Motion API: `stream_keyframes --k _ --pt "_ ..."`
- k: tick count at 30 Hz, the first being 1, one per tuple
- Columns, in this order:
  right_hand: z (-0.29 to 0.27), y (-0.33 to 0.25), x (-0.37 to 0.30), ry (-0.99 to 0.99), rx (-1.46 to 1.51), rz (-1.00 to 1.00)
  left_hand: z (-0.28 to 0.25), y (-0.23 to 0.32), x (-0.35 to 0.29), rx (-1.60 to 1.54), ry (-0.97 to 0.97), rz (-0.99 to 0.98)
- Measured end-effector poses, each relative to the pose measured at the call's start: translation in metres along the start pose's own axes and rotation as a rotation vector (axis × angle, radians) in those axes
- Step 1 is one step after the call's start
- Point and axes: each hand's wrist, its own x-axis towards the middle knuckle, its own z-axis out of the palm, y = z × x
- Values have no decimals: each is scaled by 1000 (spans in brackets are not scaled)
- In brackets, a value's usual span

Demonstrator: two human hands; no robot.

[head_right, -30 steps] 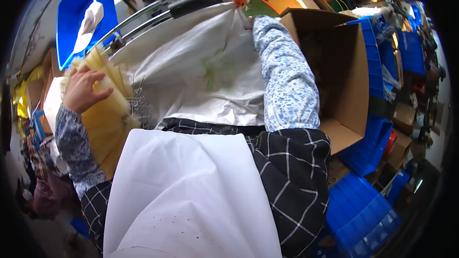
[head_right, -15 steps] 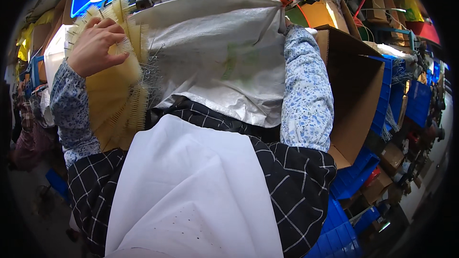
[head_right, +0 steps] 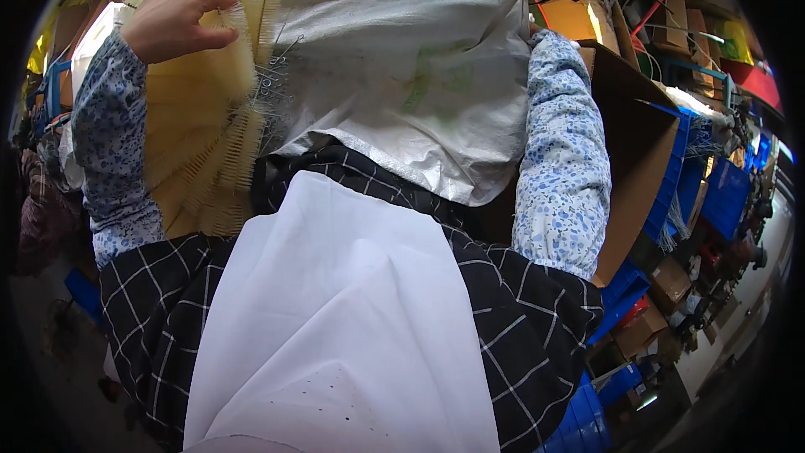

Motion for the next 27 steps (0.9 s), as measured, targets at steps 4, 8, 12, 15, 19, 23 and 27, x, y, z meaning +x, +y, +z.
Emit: stream_keyframes --k 4,8,12,15,19,23,27 --pt "-2 -4 -15 292 -195 37 -17 -7 9 -35 -185 71" --pt "-26 -137 -203 689 146 -537 0 -7 8 23 -185 58" --pt "75 -202 -299 -241 317 -967 -6 -4 4 -22 -143 54" --pt "96 -210 -312 -495 469 -784 -7 -3 3 -28 -177 52" --pt "74 -178 -332 -670 772 -674 -7 10 12 14 -176 46" --pt "29 -186 -335 -777 490 -814 -7 16 -2 -12 -103 8" --pt "40 -218 -283 -850 525 -750 -1 25 6 9 -61 35"
